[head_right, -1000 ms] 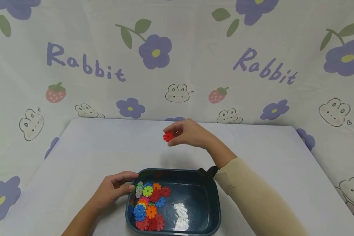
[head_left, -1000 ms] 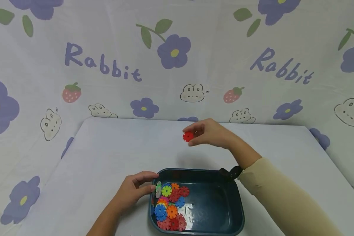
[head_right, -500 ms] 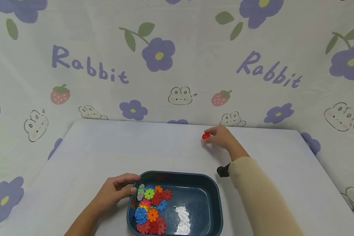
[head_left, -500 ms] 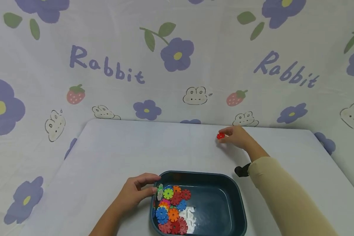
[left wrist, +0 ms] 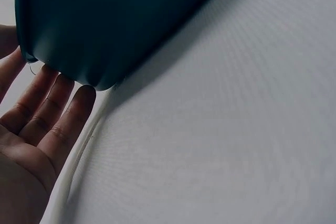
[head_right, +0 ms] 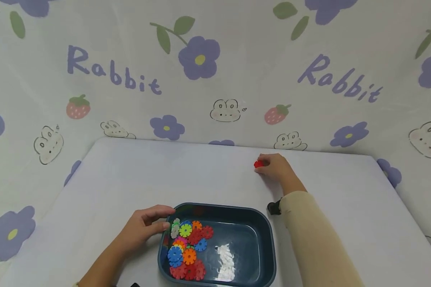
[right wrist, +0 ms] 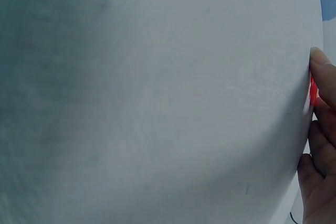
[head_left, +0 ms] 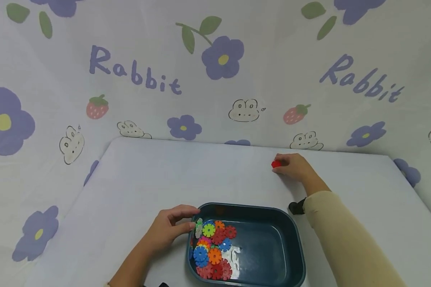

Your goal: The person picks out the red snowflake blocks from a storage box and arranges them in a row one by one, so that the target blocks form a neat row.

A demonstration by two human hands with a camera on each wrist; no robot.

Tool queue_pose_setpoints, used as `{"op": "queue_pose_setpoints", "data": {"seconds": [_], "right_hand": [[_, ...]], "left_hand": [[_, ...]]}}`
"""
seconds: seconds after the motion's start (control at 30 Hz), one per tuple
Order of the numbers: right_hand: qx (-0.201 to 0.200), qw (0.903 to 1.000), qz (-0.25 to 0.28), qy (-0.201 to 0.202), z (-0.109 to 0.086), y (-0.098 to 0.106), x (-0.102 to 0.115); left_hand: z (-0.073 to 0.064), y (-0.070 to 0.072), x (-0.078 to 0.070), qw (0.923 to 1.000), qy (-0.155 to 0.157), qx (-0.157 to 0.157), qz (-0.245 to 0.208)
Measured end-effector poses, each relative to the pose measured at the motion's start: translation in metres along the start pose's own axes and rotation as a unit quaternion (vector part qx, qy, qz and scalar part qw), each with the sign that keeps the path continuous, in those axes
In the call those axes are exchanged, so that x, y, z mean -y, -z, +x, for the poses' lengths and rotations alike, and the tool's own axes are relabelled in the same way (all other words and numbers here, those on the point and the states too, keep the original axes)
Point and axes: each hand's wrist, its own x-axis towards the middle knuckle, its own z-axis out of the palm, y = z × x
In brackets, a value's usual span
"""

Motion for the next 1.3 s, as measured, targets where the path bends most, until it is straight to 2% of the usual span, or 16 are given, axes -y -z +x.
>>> {"op": "queue_pose_setpoints", "data": {"seconds": [0.27,0.4,0.53,0.67,0.8,0.97,1.13,1.3], "right_hand": [[0.010,0.9998,0.008,-0.014,-0.005,0.005,-0.003],[0.016,0.9998,-0.007,-0.006,-0.011,0.018,0.001],[0.008,0.9984,-0.032,0.045,-0.021,0.044,0.023],[-0.006,0.9915,-0.010,0.130,-0.039,0.063,0.064],[0.017,0.9743,0.020,0.224,-0.068,0.056,0.112],[0.099,0.9420,0.034,0.319,-0.105,0.022,0.154],[0.194,0.9110,0.020,0.364,-0.126,-0.019,0.171],[0.253,0.8953,-0.043,0.364,-0.132,-0.049,0.175]], "left_hand": [[0.003,-0.002,-0.003,1.0000,-0.002,0.004,0.004],[0.005,-0.004,-0.001,0.9999,-0.008,0.012,0.005],[0.005,-0.005,-0.001,0.9998,-0.011,0.014,0.005],[0.004,-0.005,-0.004,1.0000,-0.003,0.009,-0.001],[0.002,-0.005,-0.006,1.0000,0.006,0.004,-0.006],[0.001,-0.003,-0.005,1.0000,-0.004,-0.003,-0.003],[0.000,-0.003,-0.003,0.9998,-0.012,0.002,-0.017],[0.001,-0.003,-0.001,0.9998,-0.017,0.002,-0.013]]}}
